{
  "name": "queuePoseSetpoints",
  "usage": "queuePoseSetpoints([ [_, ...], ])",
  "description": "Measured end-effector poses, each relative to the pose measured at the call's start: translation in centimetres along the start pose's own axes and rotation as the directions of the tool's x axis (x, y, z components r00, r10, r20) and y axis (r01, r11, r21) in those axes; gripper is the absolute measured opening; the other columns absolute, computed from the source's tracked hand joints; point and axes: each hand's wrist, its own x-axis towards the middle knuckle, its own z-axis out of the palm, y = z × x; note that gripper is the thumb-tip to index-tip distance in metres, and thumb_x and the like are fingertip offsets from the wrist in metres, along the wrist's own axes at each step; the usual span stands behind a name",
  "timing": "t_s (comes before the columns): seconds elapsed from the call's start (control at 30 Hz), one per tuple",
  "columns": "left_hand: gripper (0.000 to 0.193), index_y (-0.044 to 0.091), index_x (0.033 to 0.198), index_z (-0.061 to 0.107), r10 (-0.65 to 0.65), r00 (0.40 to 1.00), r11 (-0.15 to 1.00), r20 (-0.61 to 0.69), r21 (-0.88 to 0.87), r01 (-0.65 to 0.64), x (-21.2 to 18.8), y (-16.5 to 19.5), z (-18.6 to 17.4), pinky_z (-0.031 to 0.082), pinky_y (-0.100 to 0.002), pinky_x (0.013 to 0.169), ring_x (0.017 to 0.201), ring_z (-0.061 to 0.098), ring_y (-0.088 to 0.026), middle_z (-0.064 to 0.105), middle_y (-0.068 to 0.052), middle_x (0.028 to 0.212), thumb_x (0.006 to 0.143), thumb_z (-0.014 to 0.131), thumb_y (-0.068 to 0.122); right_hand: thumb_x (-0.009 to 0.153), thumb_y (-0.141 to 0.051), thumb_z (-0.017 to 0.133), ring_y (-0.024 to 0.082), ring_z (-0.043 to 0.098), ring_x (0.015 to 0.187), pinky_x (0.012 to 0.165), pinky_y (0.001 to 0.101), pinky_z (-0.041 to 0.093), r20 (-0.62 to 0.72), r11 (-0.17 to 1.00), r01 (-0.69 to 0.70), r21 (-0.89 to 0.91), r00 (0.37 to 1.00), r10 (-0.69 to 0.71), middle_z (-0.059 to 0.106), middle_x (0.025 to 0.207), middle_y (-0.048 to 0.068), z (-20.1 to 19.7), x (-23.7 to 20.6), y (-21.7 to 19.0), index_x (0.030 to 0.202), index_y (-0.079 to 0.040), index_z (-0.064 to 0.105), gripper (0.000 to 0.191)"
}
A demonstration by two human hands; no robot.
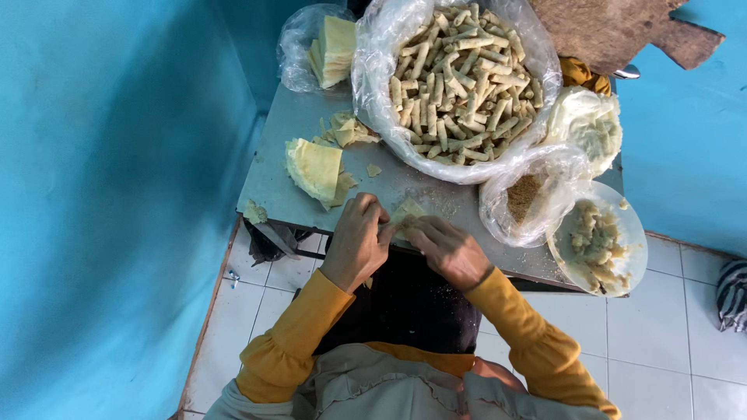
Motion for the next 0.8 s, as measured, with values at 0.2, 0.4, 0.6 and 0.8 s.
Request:
queuePoseSetpoints([
  [0.2, 0.018, 0.003, 0.089, 0.058, 0.007, 0.998, 0.999, -0.058, -0.030, -0.009, -0.4, 0.7, 0.3, 0.049, -0.043, 0.082, 0.093, 0.057, -0.034, 0.058, -0.012, 0.100, 0.083, 0.075, 0.003, 0.089, 0.006, 0.061, 0.030, 0.075, 0.099, 0.080, 0.0365, 0.062, -0.141, 0.948, -0.301, -0.107, 0.948, 0.285, 0.075, 0.115, 0.013, -0.2, -2.3, -0.4, 0.111, -0.005, 0.064, 0.025],
  [0.4, 0.017, 0.001, 0.097, 0.057, -0.047, 0.997, 0.996, -0.056, -0.075, 0.042, -0.4, 2.6, 0.1, 0.050, -0.047, 0.075, 0.085, 0.063, -0.036, 0.065, -0.014, 0.089, 0.090, 0.073, 0.004, 0.093, 0.005, 0.058, 0.033, 0.069, 0.079, 0.069, 0.0437, 0.057, -0.083, 0.867, -0.496, 0.056, 0.863, 0.499, 0.069, 0.092, 0.017, 0.1, -1.9, -0.5, 0.106, 0.001, 0.054, 0.015],
  [0.6, 0.015, 0.001, 0.110, 0.060, -0.026, 0.997, 0.975, -0.066, -0.224, 0.010, -1.4, 3.7, -0.5, 0.054, -0.043, 0.081, 0.094, 0.068, -0.034, 0.069, -0.014, 0.099, 0.095, 0.062, -0.002, 0.093, 0.007, 0.057, 0.035, 0.067, 0.074, 0.065, 0.0447, 0.054, -0.005, 0.859, -0.469, 0.207, 0.877, 0.480, 0.066, 0.092, 0.023, -0.7, -0.7, -0.1, 0.116, 0.006, 0.051, 0.024],
  [0.8, 0.024, 0.000, 0.116, 0.065, 0.134, 0.991, 0.991, 0.002, -0.023, -0.134, -2.4, 3.3, 0.0, 0.054, -0.041, 0.092, 0.106, 0.064, -0.034, 0.070, -0.014, 0.114, 0.092, 0.064, -0.001, 0.093, 0.013, 0.052, 0.035, 0.072, 0.087, 0.069, 0.0380, 0.061, -0.028, 0.896, -0.333, 0.295, 0.934, 0.356, 0.067, 0.104, 0.027, -0.5, -0.8, -0.2, 0.134, 0.014, 0.037, 0.044],
])
